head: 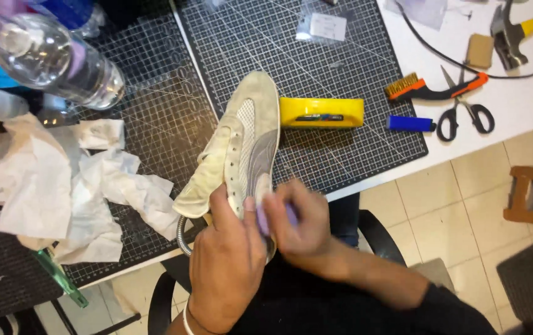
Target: The person cleans a white sneaker by scrubbing the upper and sole with a yellow brush and a purple eraser. They alternate between the two tools to remove dirt from different parts of the shoe while holding it in their left hand.
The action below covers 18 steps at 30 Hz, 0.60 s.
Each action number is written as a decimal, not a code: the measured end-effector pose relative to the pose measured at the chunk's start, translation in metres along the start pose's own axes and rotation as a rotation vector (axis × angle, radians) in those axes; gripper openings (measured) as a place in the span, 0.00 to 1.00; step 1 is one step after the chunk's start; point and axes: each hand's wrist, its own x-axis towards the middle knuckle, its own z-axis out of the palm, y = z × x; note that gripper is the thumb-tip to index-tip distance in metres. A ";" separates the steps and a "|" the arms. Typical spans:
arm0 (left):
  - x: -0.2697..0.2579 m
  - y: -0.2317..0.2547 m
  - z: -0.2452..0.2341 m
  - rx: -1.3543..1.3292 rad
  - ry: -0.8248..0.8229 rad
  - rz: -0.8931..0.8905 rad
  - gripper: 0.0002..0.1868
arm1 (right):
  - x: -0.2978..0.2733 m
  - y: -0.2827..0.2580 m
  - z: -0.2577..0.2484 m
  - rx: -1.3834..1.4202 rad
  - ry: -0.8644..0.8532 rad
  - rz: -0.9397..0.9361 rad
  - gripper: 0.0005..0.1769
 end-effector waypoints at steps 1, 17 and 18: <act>-0.001 -0.002 -0.001 -0.022 0.005 0.036 0.22 | -0.006 -0.003 -0.004 -0.011 -0.084 -0.023 0.11; -0.002 0.007 0.001 -0.123 -0.010 0.073 0.24 | 0.022 -0.004 0.000 -0.051 0.173 0.008 0.14; -0.003 0.005 0.001 -0.125 -0.006 0.079 0.24 | 0.007 -0.006 -0.002 -0.051 0.177 0.001 0.14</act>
